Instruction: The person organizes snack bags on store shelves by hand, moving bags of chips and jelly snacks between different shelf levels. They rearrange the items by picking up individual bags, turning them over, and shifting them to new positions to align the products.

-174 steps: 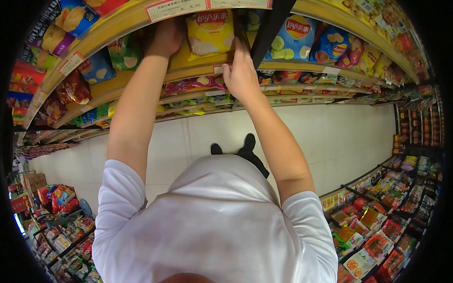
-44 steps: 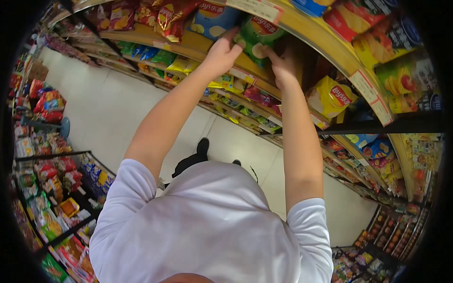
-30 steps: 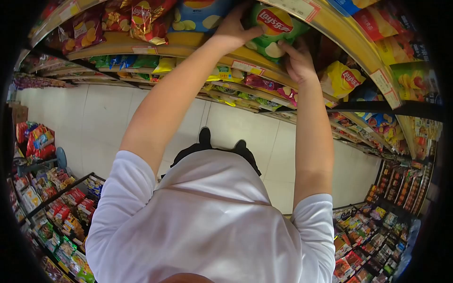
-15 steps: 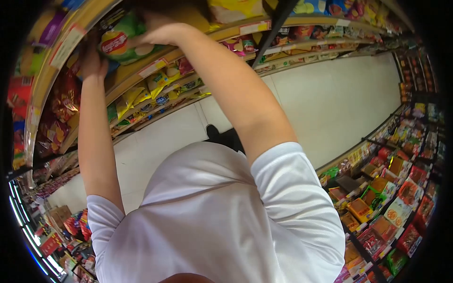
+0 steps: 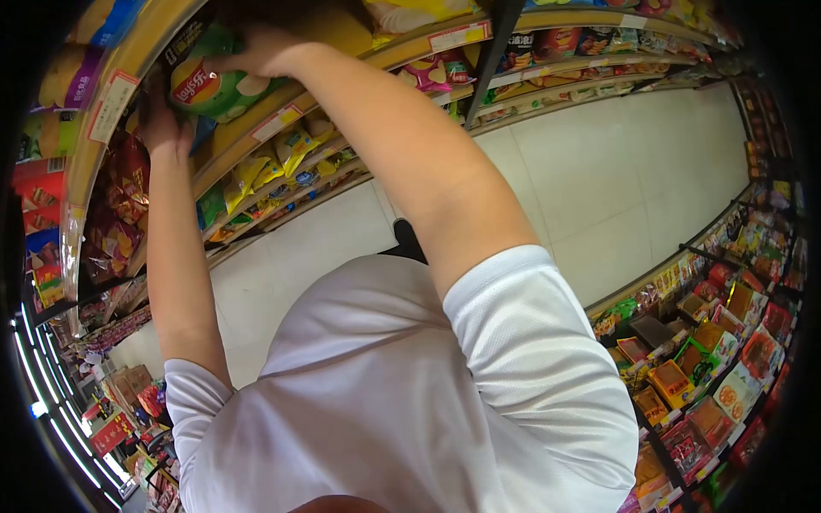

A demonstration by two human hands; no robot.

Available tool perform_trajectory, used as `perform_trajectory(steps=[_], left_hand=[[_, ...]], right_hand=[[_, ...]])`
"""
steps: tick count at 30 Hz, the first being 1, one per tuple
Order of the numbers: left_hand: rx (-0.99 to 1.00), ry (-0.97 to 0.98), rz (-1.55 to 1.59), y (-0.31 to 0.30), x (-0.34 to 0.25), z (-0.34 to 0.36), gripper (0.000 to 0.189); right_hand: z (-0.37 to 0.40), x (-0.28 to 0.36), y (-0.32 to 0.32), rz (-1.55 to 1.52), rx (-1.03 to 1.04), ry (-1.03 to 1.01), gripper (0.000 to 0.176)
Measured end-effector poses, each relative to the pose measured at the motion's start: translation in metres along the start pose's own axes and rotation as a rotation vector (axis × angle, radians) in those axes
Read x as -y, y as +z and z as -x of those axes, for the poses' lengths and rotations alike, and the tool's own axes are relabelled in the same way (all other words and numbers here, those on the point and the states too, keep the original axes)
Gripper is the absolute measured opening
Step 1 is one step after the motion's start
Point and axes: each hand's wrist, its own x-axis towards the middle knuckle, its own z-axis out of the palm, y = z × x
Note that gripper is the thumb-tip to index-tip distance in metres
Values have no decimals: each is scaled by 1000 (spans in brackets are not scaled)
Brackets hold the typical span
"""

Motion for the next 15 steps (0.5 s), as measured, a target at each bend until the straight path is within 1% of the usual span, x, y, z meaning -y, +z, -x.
perform_trajectory(steps=[1, 2, 3, 4, 5, 6, 7, 8, 9, 10, 12, 14, 15], left_hand=[[5, 68, -76, -1, 0, 4, 42], [-9, 62, -83, -2, 1, 15, 42], [-56, 116, -119, 0, 0, 30, 38], [-102, 176, -153, 2, -2, 44, 35], [-147, 236, -190, 2, -3, 55, 32], [-127, 374, -324, -6, 5, 67, 29], [-127, 442, -344, -1, 11, 83, 29], [-65, 447, -470, -3, 20, 98, 29], [47, 390, -410, 5, 28, 111, 29], [181, 309, -481, 12, 27, 125, 27], [371, 484, -732, 20, 41, 122, 27], [599, 484, -888, 39, 36, 111, 28], [598, 480, -893, 43, 37, 105, 28]], right_hand=[[-2, 6, -12, -41, 98, 80, 81], [-4, 13, -24, -83, 198, 162, 94], [-3, 23, -32, -116, 184, 235, 89], [-14, 20, -27, -237, 137, 102, 82], [-13, 13, -35, -267, -50, 379, 77], [-1, 74, -68, 49, -33, 409, 71], [-1, 68, -61, 41, -22, 409, 71], [-3, 65, -56, 49, -25, 410, 71], [-5, 61, -51, 58, -27, 411, 71], [-10, 58, -45, 69, -30, 406, 71], [-16, 47, -35, 91, -37, 407, 70], [-22, 35, -24, 110, -45, 409, 70], [-25, 29, -20, 118, -53, 412, 70]])
